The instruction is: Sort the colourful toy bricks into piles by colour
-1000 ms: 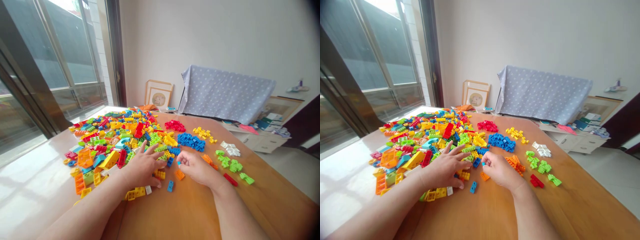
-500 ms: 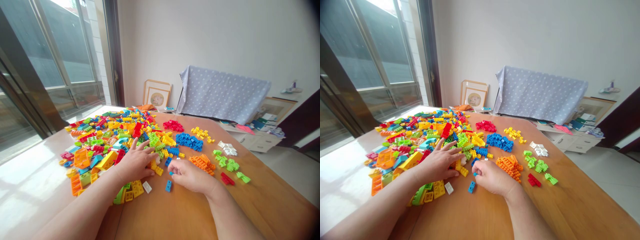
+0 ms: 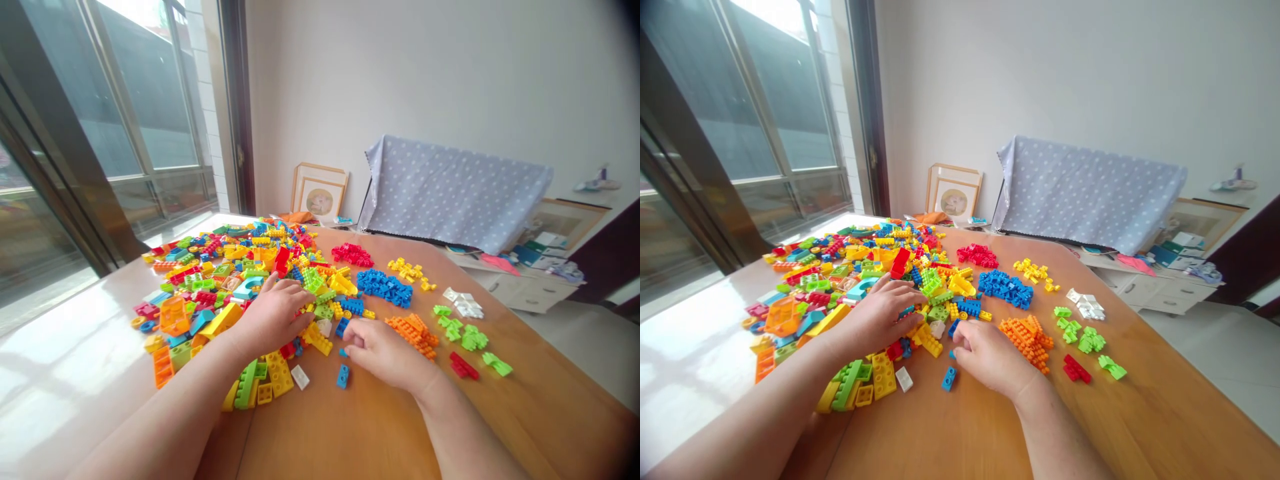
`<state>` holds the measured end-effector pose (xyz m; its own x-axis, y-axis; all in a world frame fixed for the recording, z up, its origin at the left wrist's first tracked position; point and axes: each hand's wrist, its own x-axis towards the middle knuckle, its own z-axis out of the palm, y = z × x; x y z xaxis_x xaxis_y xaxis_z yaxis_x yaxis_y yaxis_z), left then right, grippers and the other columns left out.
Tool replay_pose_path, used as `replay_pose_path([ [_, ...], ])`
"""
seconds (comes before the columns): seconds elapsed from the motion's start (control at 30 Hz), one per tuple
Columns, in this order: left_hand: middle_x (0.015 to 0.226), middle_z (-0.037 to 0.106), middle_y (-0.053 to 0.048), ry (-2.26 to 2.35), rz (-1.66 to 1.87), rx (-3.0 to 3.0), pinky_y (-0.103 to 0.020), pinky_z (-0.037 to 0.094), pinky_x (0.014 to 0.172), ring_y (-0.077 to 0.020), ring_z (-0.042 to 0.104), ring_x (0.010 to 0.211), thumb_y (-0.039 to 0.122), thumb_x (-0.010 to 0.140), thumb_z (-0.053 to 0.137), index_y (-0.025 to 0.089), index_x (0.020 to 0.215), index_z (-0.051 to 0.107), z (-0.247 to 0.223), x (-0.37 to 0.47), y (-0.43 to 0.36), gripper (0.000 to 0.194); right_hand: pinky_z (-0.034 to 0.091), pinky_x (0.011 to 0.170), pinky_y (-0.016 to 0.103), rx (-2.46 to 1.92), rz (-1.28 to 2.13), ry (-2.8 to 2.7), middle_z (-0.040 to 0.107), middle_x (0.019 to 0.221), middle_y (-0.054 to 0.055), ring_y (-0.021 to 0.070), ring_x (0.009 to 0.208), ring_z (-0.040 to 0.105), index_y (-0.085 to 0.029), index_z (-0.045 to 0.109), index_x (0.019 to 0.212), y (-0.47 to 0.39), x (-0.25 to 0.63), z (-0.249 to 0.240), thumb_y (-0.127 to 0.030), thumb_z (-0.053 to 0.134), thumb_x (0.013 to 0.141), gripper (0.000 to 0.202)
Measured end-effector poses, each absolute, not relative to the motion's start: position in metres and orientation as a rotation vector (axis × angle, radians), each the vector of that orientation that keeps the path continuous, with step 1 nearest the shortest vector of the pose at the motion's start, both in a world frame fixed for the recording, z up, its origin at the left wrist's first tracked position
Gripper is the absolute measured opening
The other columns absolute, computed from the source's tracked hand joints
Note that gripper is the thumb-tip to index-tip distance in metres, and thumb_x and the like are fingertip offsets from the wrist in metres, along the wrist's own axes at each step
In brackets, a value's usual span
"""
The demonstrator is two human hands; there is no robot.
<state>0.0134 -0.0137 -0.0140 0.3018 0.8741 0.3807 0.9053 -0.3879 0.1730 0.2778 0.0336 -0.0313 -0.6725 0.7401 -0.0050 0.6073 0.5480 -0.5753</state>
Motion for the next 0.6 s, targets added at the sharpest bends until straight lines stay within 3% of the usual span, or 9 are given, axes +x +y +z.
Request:
replay_pose_path([
  [0.1, 0.101, 0.074, -0.005, -1.666, -0.661, -2.501, -0.045, 0.039, 0.106, -0.0264, 0.063, 0.108, 0.040, 0.099, 0.053, 0.028, 0.110, 0.072, -0.010, 0.016, -0.016, 0.025, 0.035, 0.063, 0.026, -1.149, 0.751, -2.586, 0.066, 0.079, -0.001, 0.0159, 0.075, 0.059, -0.022, 0.065, 0.085, 0.030, 0.274, -0.032, -0.023, 0.062, 0.084, 0.004],
  [0.27, 0.094, 0.071, -0.005, -1.638, -0.553, -2.569, -0.037, 0.045, 0.093, -0.0226, 0.064, 0.092, 0.041, 0.097, 0.055, 0.024, 0.100, 0.071, -0.015, 0.021, -0.019, 0.023, 0.035, 0.065, 0.028, -1.170, 0.680, -2.656, 0.067, 0.080, 0.000, 0.0177, 0.077, 0.059, -0.022, 0.063, 0.079, 0.032, 0.272, -0.040, -0.027, 0.058, 0.087, 0.011],
  [0.6, 0.094, 0.071, -0.006, -1.750, -0.437, -2.419, -0.040, 0.045, 0.092, -0.0240, 0.064, 0.093, 0.045, 0.095, 0.059, 0.022, 0.092, 0.070, -0.025, 0.002, -0.010, 0.025, 0.036, 0.068, 0.029, -1.186, 0.590, -2.705, 0.067, 0.083, 0.001, 0.0195, 0.079, 0.060, -0.024, 0.061, 0.082, 0.041, 0.272, -0.053, -0.034, 0.049, 0.094, 0.020],
])
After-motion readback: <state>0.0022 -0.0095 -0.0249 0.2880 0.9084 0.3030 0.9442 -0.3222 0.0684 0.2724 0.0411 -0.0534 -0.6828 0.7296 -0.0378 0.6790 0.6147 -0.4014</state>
